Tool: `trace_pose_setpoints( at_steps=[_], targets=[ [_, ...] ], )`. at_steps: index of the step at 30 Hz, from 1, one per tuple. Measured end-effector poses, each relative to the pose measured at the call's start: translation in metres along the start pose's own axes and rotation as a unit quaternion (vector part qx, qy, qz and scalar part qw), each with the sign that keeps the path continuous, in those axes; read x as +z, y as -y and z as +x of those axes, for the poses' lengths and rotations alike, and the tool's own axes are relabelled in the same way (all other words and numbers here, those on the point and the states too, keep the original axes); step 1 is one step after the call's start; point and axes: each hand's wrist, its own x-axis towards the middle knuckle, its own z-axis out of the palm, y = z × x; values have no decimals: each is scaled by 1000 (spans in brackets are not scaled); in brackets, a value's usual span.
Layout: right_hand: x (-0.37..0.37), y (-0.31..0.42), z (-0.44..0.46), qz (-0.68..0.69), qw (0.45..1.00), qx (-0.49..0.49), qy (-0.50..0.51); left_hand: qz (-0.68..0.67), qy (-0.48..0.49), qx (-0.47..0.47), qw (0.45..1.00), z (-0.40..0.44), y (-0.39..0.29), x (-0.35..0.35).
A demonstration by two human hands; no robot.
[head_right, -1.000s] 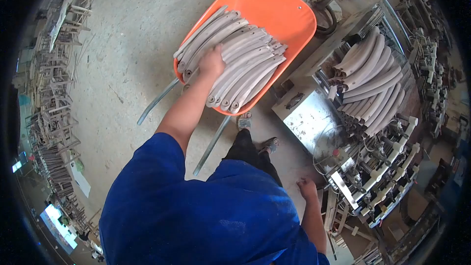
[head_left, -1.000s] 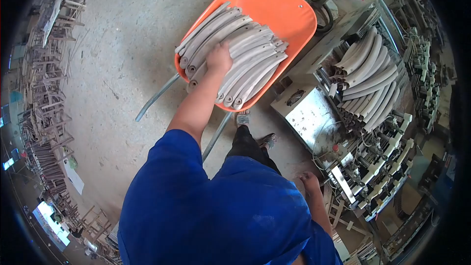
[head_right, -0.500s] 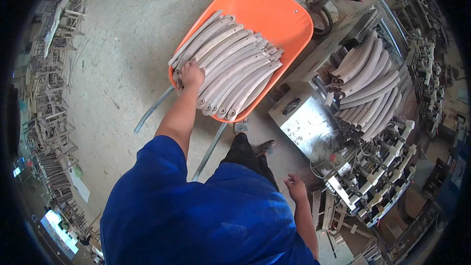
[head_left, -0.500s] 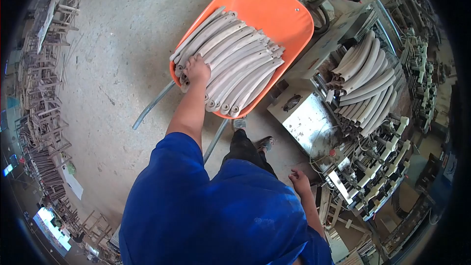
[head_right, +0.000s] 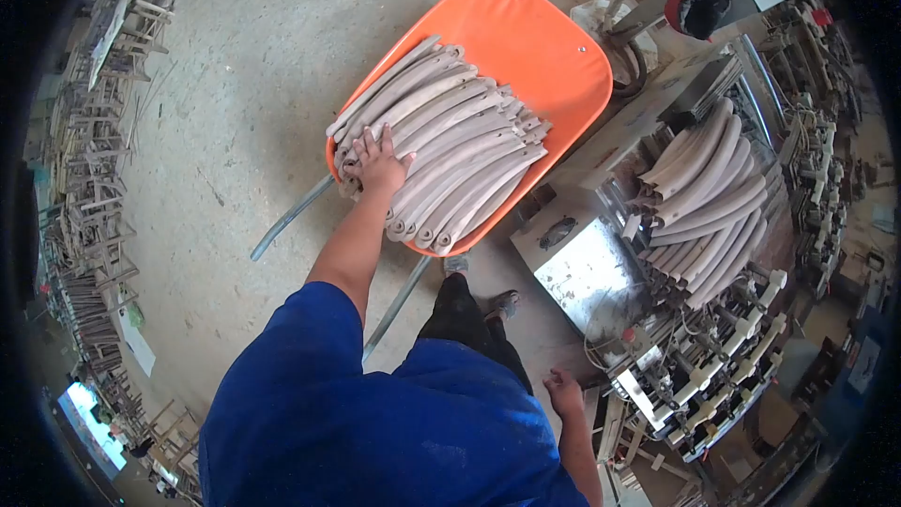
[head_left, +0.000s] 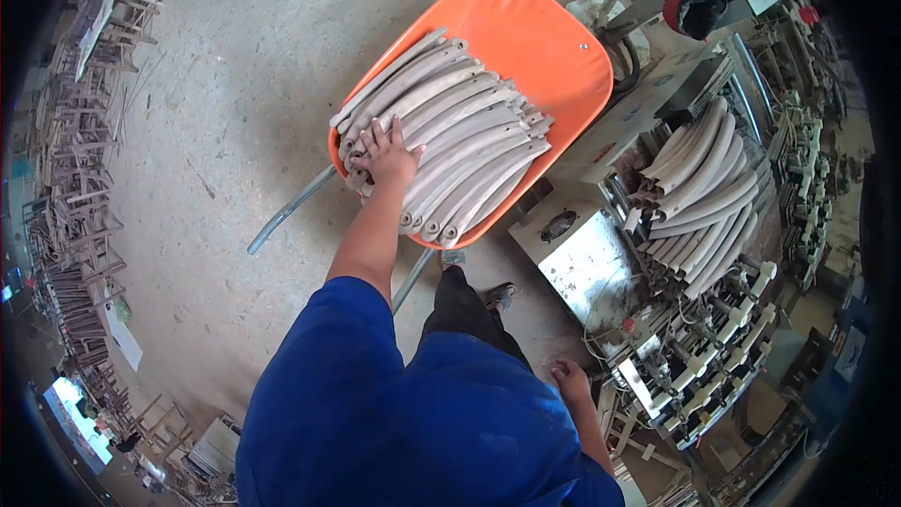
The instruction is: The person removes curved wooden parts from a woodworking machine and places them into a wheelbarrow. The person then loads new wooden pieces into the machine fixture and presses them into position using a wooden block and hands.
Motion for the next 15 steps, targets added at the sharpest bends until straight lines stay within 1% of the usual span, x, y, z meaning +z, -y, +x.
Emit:
trace_pose_setpoints(
  at_steps=[4,7,10,13,14,15],
  targets=[
    [6,17,-4,64,996,-22,50,20,5,3,1000,4,1,0],
    [12,26,-2,21,998,-33,51,21,16,-3,1000,2,-2,-7],
    [12,26,8,23,996,-44,73,12,29,-7,999,6,-2,-7],
    [9,26,15,0,998,-43,50,-15,13,-6,1000,6,-2,0],
    [9,23,15,15,998,-54,39,-33,-30,26,999,9,2,14],
    [8,21,15,22,997,-64,40,-14,-78,73,994,21,15,48]
  ],
)
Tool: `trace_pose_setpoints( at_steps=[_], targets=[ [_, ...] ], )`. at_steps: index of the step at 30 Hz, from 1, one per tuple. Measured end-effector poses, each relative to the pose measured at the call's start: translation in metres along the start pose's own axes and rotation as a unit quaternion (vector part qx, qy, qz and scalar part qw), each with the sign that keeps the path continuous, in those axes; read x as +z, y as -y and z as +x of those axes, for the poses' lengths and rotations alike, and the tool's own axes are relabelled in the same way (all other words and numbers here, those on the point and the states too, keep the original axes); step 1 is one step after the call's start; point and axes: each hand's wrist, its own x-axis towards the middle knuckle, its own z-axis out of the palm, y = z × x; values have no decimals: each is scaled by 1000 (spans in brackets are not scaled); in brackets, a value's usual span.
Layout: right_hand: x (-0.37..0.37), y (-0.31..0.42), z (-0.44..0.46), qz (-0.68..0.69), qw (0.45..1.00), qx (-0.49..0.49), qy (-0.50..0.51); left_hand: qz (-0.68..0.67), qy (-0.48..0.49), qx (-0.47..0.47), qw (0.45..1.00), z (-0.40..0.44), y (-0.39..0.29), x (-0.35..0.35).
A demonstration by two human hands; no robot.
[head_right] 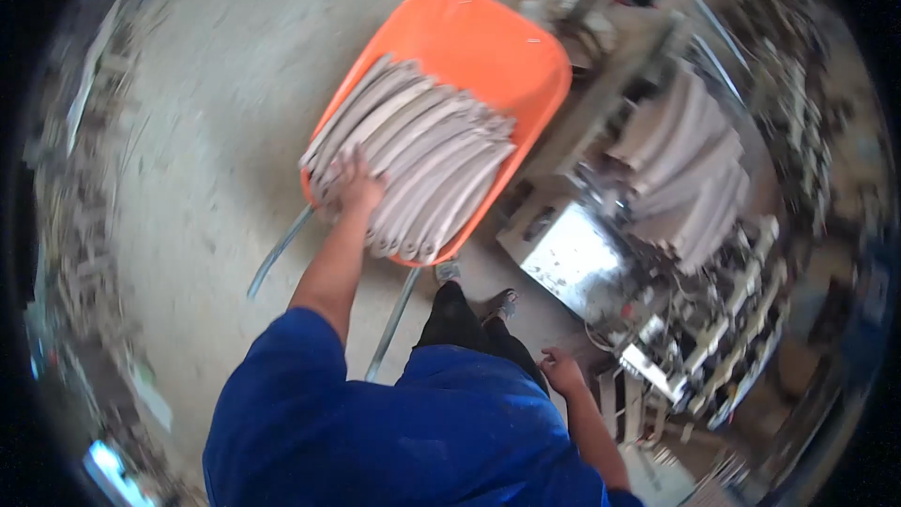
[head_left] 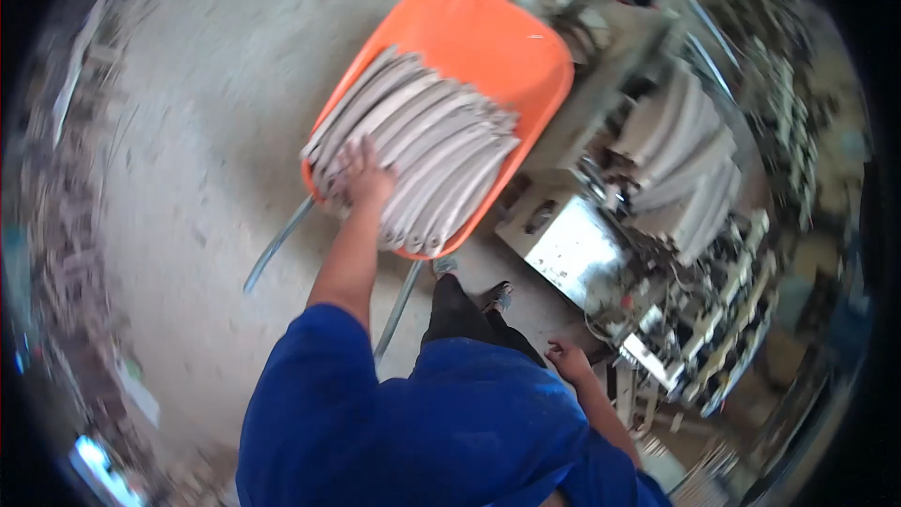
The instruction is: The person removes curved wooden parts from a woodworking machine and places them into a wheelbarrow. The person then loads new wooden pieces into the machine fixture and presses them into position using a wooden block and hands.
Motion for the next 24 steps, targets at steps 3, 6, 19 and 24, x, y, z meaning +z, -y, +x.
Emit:
trace_pose_setpoints(
  at_steps=[3,6,19,24],
  targets=[
    [-4,-14,-6,19,1000,-13,-19,21,-16,33,999,-20,-12,-10],
    [-4,-23,-15,31,999,-3,-43,-3,-56,90,994,-49,-33,-20],
    [43,-151,-16,213,964,76,-136,-37,46,500,864,-239,-329,-26],
    [57,-228,-8,265,949,137,-103,-73,-11,458,886,-245,-473,-40]
  ],
)
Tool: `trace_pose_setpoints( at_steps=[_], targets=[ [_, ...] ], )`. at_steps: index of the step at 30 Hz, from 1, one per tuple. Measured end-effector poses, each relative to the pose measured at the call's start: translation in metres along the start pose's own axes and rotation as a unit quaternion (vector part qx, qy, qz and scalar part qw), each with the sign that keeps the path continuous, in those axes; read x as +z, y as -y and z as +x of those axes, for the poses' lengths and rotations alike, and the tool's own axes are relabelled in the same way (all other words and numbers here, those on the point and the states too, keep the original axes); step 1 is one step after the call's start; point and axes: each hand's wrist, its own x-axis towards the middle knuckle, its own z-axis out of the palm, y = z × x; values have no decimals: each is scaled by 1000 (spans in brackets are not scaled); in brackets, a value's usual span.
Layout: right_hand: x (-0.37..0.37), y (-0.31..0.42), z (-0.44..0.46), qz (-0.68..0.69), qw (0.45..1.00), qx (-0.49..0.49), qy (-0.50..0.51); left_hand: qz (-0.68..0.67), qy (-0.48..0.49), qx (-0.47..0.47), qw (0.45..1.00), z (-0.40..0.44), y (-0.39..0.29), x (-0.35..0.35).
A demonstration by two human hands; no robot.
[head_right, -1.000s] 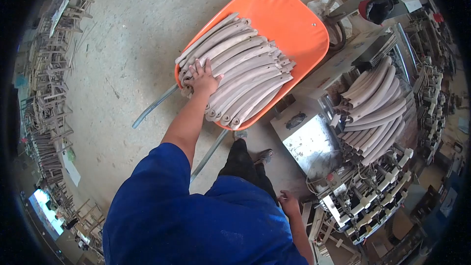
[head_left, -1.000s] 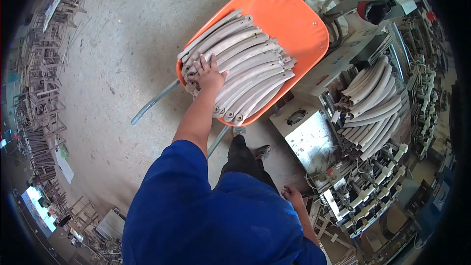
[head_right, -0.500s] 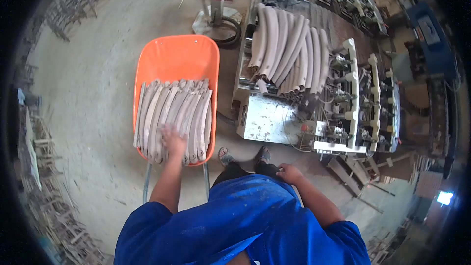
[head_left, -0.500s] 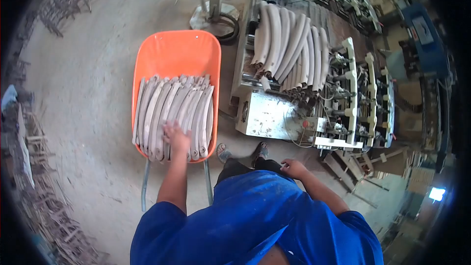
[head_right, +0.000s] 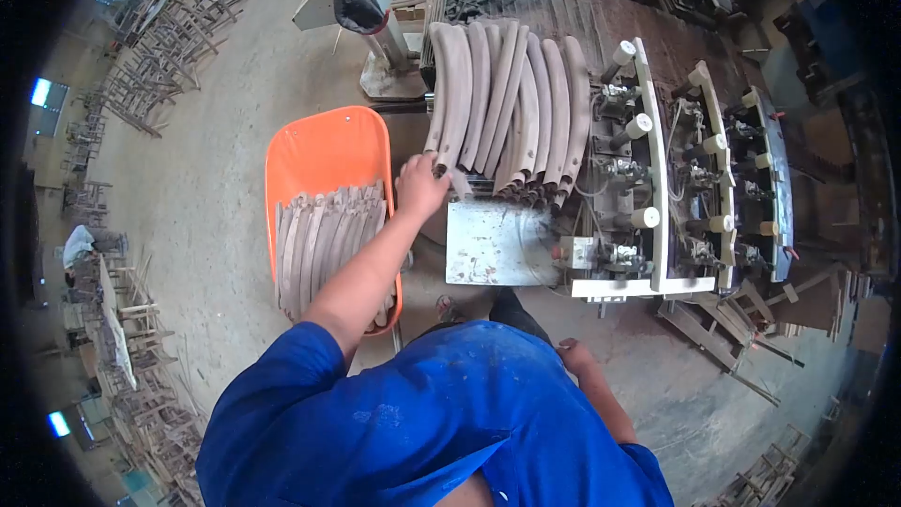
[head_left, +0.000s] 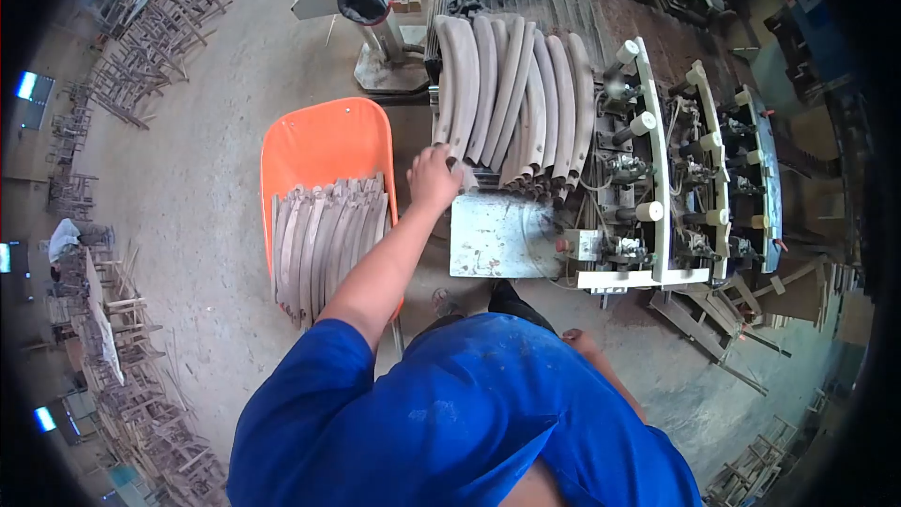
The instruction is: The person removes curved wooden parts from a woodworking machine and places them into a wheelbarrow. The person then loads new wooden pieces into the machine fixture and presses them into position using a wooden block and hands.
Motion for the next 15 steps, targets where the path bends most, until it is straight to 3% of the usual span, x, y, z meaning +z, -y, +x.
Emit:
trace_pose_setpoints(
  at_steps=[2,10,15],
  targets=[
    [-18,-15,1,-17,1000,-12,1,14,-6,-67,998,33,-18,16],
    [-65,-39,33,11,999,11,36,127,18,-122,984,75,-60,44],
    [-72,-38,48,8,998,-45,52,183,34,-132,974,85,-63,56]
  ],
)
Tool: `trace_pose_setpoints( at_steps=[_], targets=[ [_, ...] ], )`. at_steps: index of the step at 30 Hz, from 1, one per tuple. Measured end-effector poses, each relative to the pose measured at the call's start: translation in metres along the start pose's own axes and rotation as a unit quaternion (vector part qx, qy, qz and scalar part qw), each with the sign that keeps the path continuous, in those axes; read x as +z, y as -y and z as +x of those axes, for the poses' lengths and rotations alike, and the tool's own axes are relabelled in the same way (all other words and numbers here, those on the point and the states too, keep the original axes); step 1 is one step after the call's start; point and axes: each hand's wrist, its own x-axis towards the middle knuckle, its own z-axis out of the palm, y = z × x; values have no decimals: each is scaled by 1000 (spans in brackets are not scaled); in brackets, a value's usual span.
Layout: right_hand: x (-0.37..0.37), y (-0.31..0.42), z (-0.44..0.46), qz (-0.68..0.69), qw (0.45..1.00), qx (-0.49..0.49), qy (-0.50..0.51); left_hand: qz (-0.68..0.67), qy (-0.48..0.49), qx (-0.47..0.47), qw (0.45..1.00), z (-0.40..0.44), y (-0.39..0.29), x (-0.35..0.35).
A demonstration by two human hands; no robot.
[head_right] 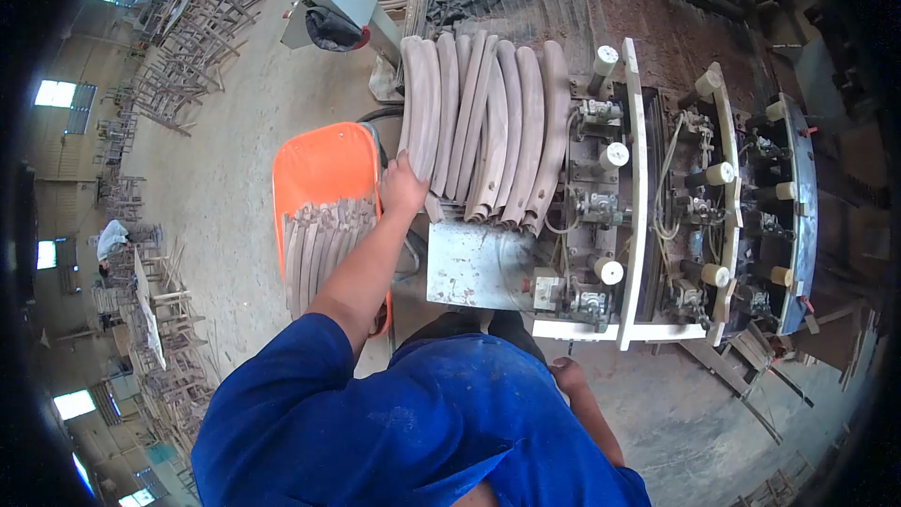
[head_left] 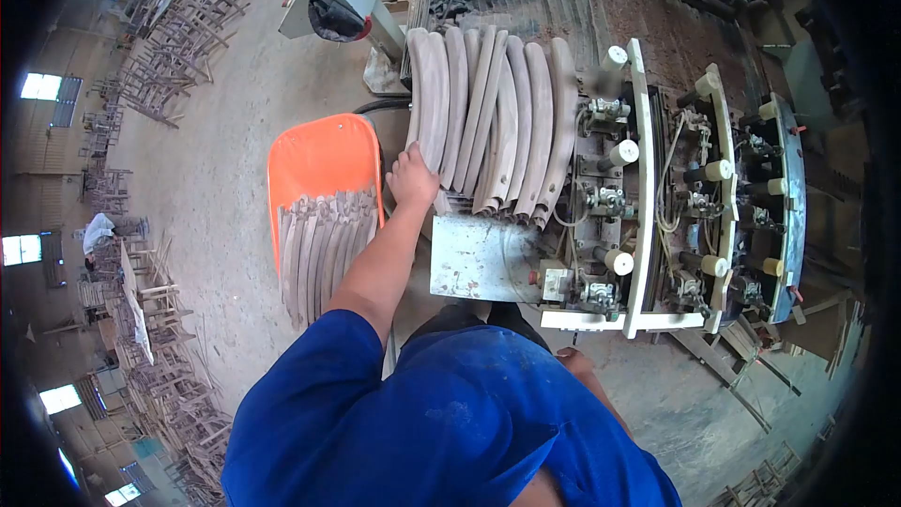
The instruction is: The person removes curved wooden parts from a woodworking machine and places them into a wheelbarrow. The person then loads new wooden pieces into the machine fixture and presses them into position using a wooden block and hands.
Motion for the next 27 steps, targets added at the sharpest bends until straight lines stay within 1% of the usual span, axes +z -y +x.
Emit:
trace_pose_setpoints(
  at_steps=[1,4,7,9,12,15,16,17,18,21,22,23,25,26,27],
  targets=[
    [1,-2,3,7,1000,-14,7,3,-2,-6,1000,3,-3,0],
    [-3,2,6,36,999,32,11,9,-9,-19,1000,11,-12,1],
    [-2,-1,5,50,999,22,0,8,-10,-29,999,22,-21,2],
    [-2,-7,2,67,997,33,-8,-3,-5,-35,999,27,-25,1],
    [2,-10,-8,89,994,55,-15,12,-91,8,996,23,-32,0],
    [9,-3,-20,79,994,61,-43,-23,-120,119,985,29,-52,4],
    [18,-9,-23,69,994,62,-54,-49,-95,140,984,33,-63,4],
    [28,-12,-23,96,992,57,-57,-75,-70,160,982,41,-76,4],
    [48,-33,-14,123,989,52,-60,-100,-44,181,977,47,-90,3],
    [101,-64,-15,234,968,47,-71,-162,17,91,982,64,-128,2],
    [105,-58,-17,276,957,45,-76,-160,20,79,984,70,-135,3],
    [108,-53,-22,284,953,51,-88,-154,17,68,986,75,-138,4],
    [114,-19,-61,302,944,64,-114,-144,12,49,988,87,-145,8],
    [103,15,-88,300,943,66,-129,-139,10,43,989,93,-148,8],
    [106,35,-105,316,936,69,-141,-132,9,36,991,96,-150,8]
  ],
)
